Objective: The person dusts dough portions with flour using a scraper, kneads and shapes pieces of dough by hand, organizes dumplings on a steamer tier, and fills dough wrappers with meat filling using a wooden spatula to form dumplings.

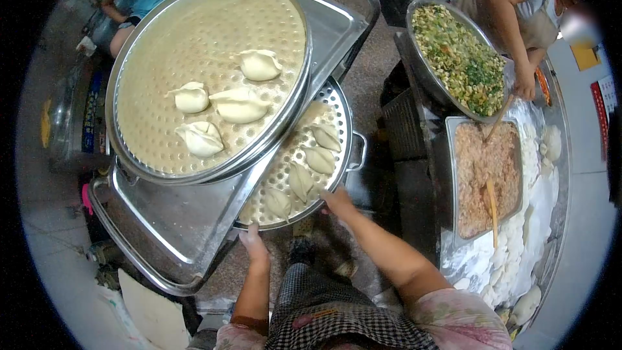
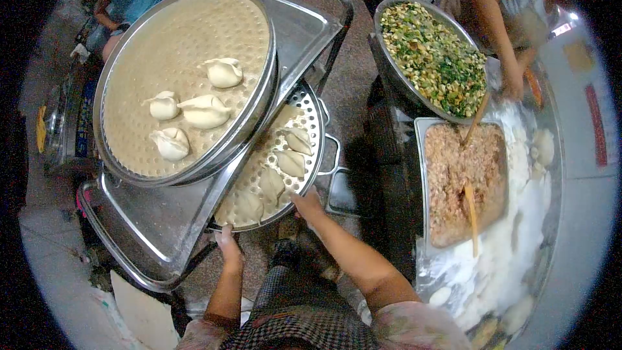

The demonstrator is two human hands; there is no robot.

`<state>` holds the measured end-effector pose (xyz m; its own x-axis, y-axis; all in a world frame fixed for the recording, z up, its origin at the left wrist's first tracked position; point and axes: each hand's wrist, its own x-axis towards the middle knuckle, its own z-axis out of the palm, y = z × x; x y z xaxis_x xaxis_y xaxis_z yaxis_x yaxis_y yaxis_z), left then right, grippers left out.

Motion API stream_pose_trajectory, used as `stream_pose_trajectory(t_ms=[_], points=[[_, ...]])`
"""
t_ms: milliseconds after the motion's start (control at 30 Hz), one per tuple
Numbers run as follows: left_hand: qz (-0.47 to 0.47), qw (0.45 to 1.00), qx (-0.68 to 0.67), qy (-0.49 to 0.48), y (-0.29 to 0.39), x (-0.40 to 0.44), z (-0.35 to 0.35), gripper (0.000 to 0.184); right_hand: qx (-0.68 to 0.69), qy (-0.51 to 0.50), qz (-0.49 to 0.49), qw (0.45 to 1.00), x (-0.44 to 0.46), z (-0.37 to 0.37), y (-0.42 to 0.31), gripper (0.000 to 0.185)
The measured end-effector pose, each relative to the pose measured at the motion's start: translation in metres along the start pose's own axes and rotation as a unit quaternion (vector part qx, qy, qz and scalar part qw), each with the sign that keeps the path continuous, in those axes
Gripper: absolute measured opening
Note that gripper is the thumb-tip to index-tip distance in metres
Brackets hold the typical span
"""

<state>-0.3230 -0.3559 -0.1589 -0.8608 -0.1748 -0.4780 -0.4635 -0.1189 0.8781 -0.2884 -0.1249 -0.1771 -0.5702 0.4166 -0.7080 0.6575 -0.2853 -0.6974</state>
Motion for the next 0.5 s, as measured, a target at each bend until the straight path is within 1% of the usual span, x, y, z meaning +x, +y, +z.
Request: stream_pose_trajectory(t_ms=[67, 167, 233, 267, 367, 433, 467, 500], points=[[-0.049, 0.998, -0.02, 0.035, 0.002, 0.002, 0.001, 0.046, 0.003, 0.005, 0.0, 1.0, -0.004, -0.002, -0.005, 0.045], [-0.125, 0.984, -0.111, 0.069, -0.016, 0.021, -0.015, 0.039, 0.029, 0.015, 0.026, 0.999, -0.007, -0.005, -0.02, 0.04], [-0.144, 0.982, -0.078, 0.097, -0.009, 0.021, -0.013, 0.025, 0.045, 0.007, 0.053, 0.998, -0.005, -0.01, -0.028, 0.036], [-0.153, 0.98, -0.062, 0.11, -0.006, 0.021, -0.011, 0.019, 0.033, 0.008, 0.064, 0.997, -0.005, -0.011, -0.032, 0.036], [-0.182, 0.978, -0.056, 0.08, -0.013, 0.03, -0.02, 0.026, 0.014, -0.002, 0.092, 0.996, -0.003, -0.013, -0.037, 0.035], [-0.166, 0.983, -0.038, 0.07, 0.0, 0.024, -0.017, 0.024, 0.026, -0.026, 0.108, 0.994, 0.001, -0.015, -0.035, 0.032], [-0.159, 0.985, -0.029, 0.065, 0.008, 0.019, -0.012, 0.022, 0.034, -0.015, 0.113, 0.993, 0.002, -0.014, -0.034, 0.031], [-0.126, 0.986, -0.066, 0.087, 0.013, 0.016, -0.003, 0.019, 0.042, -0.003, 0.117, 0.992, 0.002, -0.012, -0.034, 0.03]])
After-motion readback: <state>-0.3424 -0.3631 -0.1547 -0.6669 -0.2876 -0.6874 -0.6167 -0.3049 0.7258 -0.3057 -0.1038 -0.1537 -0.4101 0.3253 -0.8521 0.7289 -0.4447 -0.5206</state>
